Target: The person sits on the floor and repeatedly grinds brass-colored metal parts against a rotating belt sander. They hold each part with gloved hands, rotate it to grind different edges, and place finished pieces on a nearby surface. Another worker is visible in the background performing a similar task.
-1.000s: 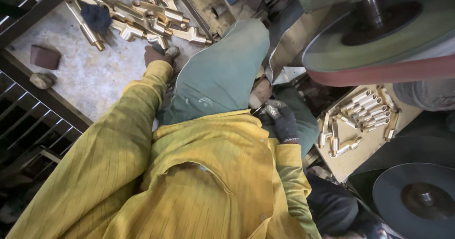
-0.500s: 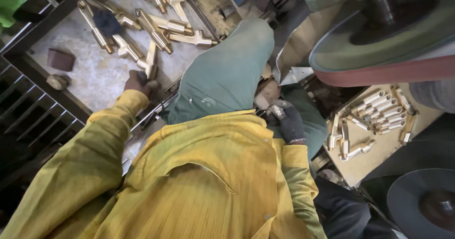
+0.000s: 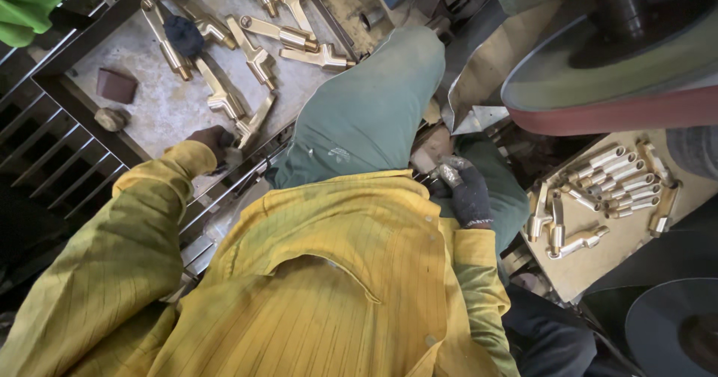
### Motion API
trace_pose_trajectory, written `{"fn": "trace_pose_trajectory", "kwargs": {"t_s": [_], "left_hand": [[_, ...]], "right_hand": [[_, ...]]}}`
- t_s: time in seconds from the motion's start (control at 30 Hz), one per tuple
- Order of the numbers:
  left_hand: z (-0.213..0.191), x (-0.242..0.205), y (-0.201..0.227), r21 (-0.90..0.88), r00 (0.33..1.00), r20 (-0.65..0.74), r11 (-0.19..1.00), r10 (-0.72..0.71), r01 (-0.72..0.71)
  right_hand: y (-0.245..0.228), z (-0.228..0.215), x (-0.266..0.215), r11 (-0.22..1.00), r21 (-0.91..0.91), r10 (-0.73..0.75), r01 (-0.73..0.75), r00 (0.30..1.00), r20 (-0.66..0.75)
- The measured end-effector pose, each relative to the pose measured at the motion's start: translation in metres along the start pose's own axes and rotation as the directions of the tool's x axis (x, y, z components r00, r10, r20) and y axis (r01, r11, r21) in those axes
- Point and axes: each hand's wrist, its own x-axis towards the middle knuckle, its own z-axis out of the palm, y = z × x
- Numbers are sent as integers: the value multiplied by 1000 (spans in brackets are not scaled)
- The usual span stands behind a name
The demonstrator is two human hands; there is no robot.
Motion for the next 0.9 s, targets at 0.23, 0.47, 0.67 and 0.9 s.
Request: {"fn": "trace_pose_trajectory", "kwargs": {"t_s": [0.23, 0.47, 0.67, 0.9], "left_hand": [[-31, 10, 14, -153, 966, -211, 981, -147, 116], [-52, 12, 59, -695, 779, -318, 692, -540, 196], [-50, 8, 91, -638, 742, -392, 742, -543, 206], [-60, -2, 97, -773, 760, -265, 602, -594, 201]], "right_hand": [[5, -1, 0, 983, 184, 2, -12, 999, 50], [17, -4, 6, 992, -8, -127, 127, 992, 11], [13, -6, 7, 989, -1, -149, 149, 989, 9], [10, -4, 6, 973, 230, 9, -21, 998, 56]]}}
